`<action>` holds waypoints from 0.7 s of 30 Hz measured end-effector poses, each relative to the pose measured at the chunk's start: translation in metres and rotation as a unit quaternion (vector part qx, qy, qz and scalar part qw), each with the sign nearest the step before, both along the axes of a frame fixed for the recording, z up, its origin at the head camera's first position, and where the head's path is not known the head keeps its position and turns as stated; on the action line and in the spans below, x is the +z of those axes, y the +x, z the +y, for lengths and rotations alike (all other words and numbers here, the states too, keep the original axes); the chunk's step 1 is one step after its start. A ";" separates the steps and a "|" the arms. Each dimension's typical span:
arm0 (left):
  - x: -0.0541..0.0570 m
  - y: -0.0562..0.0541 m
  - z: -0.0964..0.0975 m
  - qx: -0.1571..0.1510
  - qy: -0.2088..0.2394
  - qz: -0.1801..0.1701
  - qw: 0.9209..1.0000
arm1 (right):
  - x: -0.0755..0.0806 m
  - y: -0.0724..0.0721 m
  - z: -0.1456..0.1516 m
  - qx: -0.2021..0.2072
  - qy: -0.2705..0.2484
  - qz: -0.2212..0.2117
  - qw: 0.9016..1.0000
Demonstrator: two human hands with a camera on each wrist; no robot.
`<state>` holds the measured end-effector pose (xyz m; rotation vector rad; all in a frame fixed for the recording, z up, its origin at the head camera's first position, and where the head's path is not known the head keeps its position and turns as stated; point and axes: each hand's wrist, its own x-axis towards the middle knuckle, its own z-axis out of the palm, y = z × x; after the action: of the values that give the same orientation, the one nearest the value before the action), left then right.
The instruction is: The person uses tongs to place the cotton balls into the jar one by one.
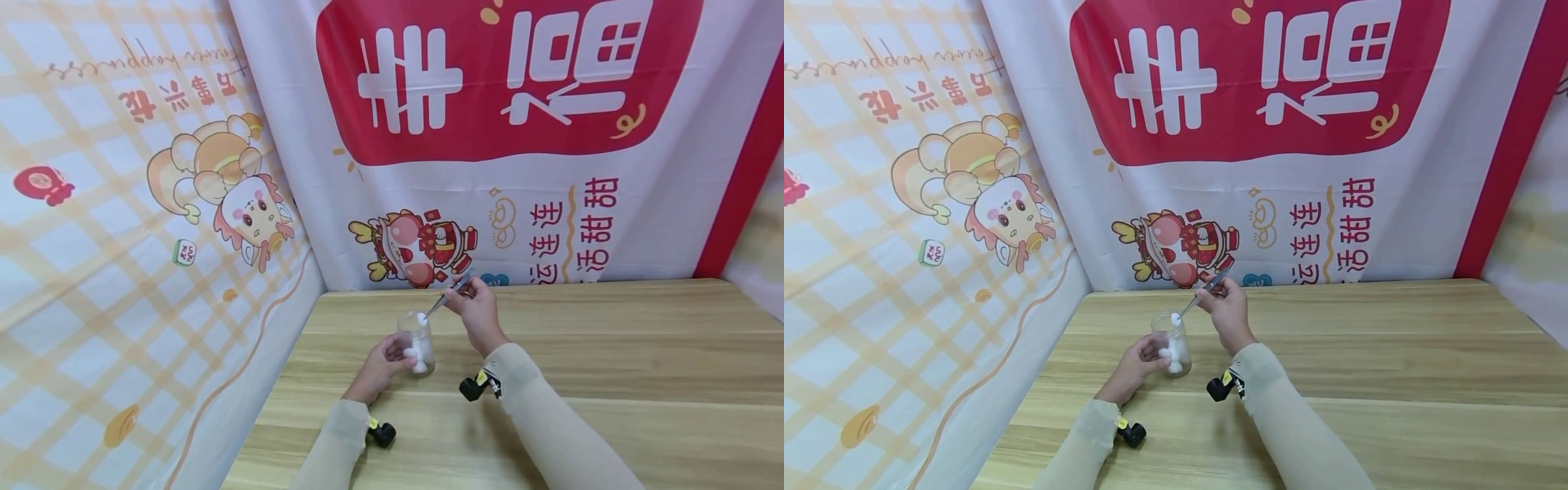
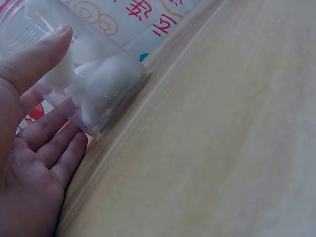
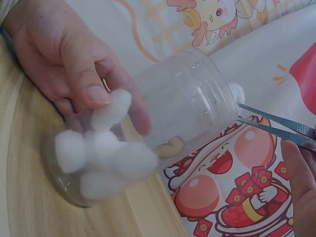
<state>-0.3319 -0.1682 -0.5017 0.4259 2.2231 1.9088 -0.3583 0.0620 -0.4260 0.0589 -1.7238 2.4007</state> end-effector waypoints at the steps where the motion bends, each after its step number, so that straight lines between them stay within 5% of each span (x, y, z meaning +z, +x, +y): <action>1: -0.003 -0.002 -0.001 0.000 -0.001 -0.001 1.000 | 0.000 0.000 0.000 0.001 0.002 0.000 1.000; 8: -0.025 -0.016 -0.003 0.007 0.005 -0.003 1.000 | 0.001 0.001 0.003 0.006 0.006 -0.002 1.000; 21: -0.027 -0.016 -0.003 0.011 0.012 0.004 1.000 | 0.003 0.000 0.008 -0.002 0.004 -0.010 1.000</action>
<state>-0.3484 -0.1710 -0.5290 0.4164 2.2214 1.9490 -0.3580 0.0697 -0.4225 0.0309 -1.7402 2.4001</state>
